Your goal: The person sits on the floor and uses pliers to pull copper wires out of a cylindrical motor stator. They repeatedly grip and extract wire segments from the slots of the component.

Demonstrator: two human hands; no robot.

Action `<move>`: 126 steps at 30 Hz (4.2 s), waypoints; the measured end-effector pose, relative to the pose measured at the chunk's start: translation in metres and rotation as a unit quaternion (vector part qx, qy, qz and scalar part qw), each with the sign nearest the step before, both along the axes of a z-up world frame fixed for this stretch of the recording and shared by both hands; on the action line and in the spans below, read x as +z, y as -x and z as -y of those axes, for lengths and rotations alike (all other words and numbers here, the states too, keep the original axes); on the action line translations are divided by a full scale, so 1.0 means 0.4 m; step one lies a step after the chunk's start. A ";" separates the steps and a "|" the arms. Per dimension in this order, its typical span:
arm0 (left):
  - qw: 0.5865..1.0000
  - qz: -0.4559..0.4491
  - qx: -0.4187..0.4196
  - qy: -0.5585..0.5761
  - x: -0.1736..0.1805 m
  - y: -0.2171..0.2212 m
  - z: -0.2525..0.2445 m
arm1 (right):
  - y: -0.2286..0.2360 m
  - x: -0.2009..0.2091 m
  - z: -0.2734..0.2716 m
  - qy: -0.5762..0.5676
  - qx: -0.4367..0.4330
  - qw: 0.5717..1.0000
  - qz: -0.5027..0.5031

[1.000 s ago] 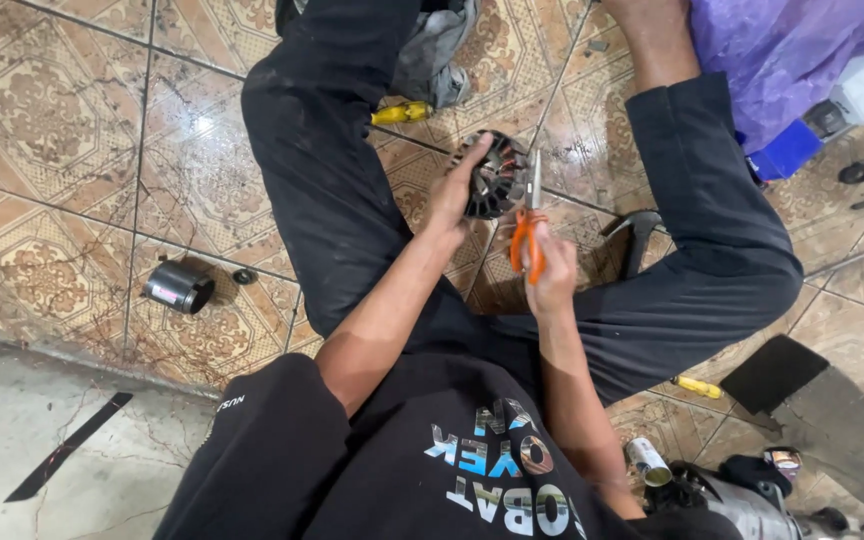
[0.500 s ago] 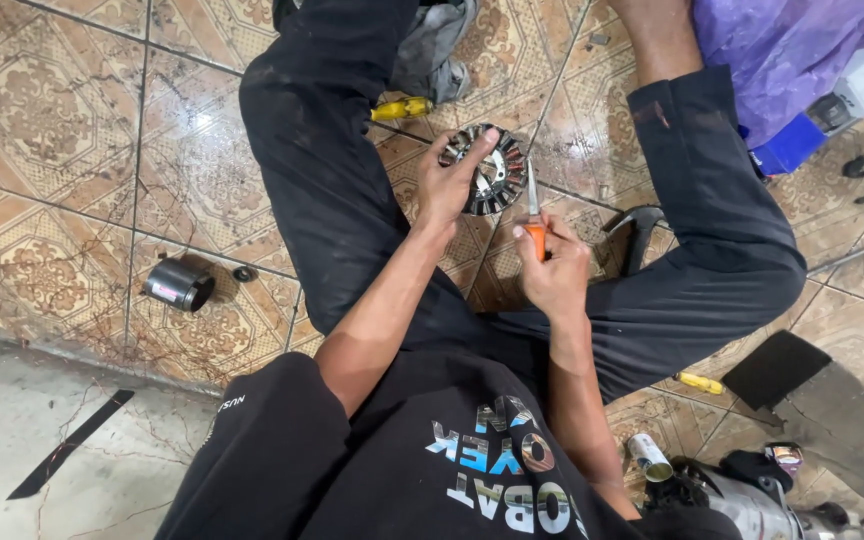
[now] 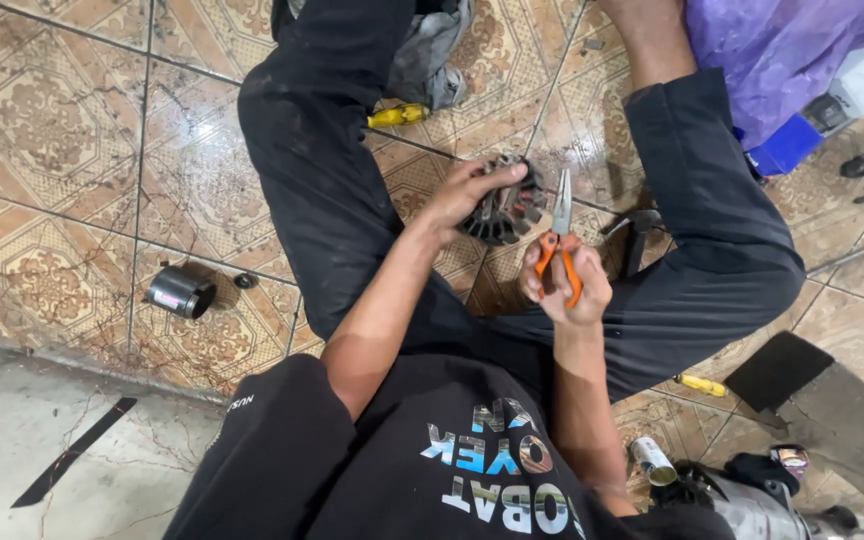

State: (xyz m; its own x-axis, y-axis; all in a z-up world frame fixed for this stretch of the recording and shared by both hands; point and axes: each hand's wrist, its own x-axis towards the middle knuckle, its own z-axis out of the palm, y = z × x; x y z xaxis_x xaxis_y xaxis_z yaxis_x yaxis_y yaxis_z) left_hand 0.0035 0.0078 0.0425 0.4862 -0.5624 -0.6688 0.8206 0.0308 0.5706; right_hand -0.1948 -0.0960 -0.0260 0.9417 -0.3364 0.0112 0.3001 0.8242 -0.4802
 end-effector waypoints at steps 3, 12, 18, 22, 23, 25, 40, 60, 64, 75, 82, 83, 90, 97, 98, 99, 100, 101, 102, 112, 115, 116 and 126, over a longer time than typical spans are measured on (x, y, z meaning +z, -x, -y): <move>0.951 0.262 -0.009 -0.163 -0.113 -0.031 -0.016 | -0.012 0.042 -0.007 0.141 -0.055 0.987 -0.052; 0.966 -0.119 0.224 0.060 0.011 -0.020 0.005 | -0.066 0.093 -0.009 0.053 -0.103 0.962 -0.246; 0.963 -0.155 0.202 0.087 -0.084 -0.006 0.029 | -0.045 0.057 -0.012 0.045 -0.119 0.976 -0.178; 0.959 -0.152 0.230 0.058 -0.071 -0.031 0.024 | -0.038 0.088 -0.054 0.087 -0.130 0.980 -0.124; 0.958 -0.154 0.232 0.074 -0.123 -0.044 0.023 | -0.036 0.075 -0.050 0.062 -0.116 0.975 -0.180; 0.956 -0.153 0.234 0.092 -0.130 -0.061 0.008 | -0.036 0.060 -0.038 0.036 -0.100 0.967 -0.233; 0.936 0.103 0.232 -0.243 -0.084 -0.094 0.000 | -0.014 0.057 0.005 0.090 -0.139 0.982 -0.085; 0.932 -0.109 0.346 0.001 0.009 -0.152 -0.065 | -0.026 0.173 -0.039 0.115 -0.041 0.989 -0.087; 0.960 -0.138 0.224 0.094 0.024 -0.121 -0.099 | -0.001 0.157 -0.015 -0.090 -0.033 0.991 -0.097; 0.959 -0.047 0.269 0.071 0.152 -0.026 -0.091 | -0.065 0.221 0.012 0.256 -0.158 0.949 -0.093; 0.940 0.014 0.331 -0.085 0.038 -0.019 -0.118 | -0.155 0.245 -0.099 0.441 -0.093 0.856 -0.252; 0.943 0.023 0.314 -0.109 -0.024 -0.014 -0.127 | -0.153 0.222 -0.112 0.420 -0.071 0.867 -0.257; 0.946 0.049 0.276 -0.160 -0.124 -0.023 -0.121 | -0.160 0.190 -0.078 0.493 0.008 0.825 -0.277; 0.932 0.126 0.263 -0.215 -0.080 -0.025 -0.071 | -0.129 0.110 -0.026 0.502 0.023 0.813 -0.293; 0.931 0.137 0.251 -0.226 -0.090 -0.024 -0.067 | -0.132 0.106 -0.022 0.510 0.024 0.813 -0.281; 0.930 0.149 0.239 -0.235 -0.100 -0.024 -0.062 | -0.136 0.101 -0.018 0.517 0.024 0.813 -0.268; 0.930 0.150 0.237 -0.236 -0.113 -0.016 -0.054 | -0.134 0.095 -0.012 0.515 0.022 0.813 -0.269; 0.930 0.160 0.238 -0.230 -0.127 -0.012 -0.048 | -0.136 0.088 -0.007 0.542 0.012 0.799 -0.262; 0.930 0.170 0.238 -0.223 -0.140 -0.008 -0.043 | -0.139 0.082 -0.003 0.568 0.003 0.783 -0.255; 0.957 0.015 0.271 -0.106 0.019 -0.028 -0.021 | -0.136 0.062 -0.043 0.399 -0.014 0.898 -0.186; 0.965 -0.095 0.246 0.002 -0.026 -0.016 -0.007 | -0.082 0.012 -0.048 0.035 0.060 0.964 -0.257; 0.967 -0.131 0.214 0.044 -0.023 -0.008 -0.001 | -0.075 0.005 -0.047 -0.067 0.090 0.984 -0.139; 0.977 0.197 0.077 0.002 -0.054 -0.057 -0.043 | -0.034 -0.031 -0.003 -0.071 0.023 0.997 -0.028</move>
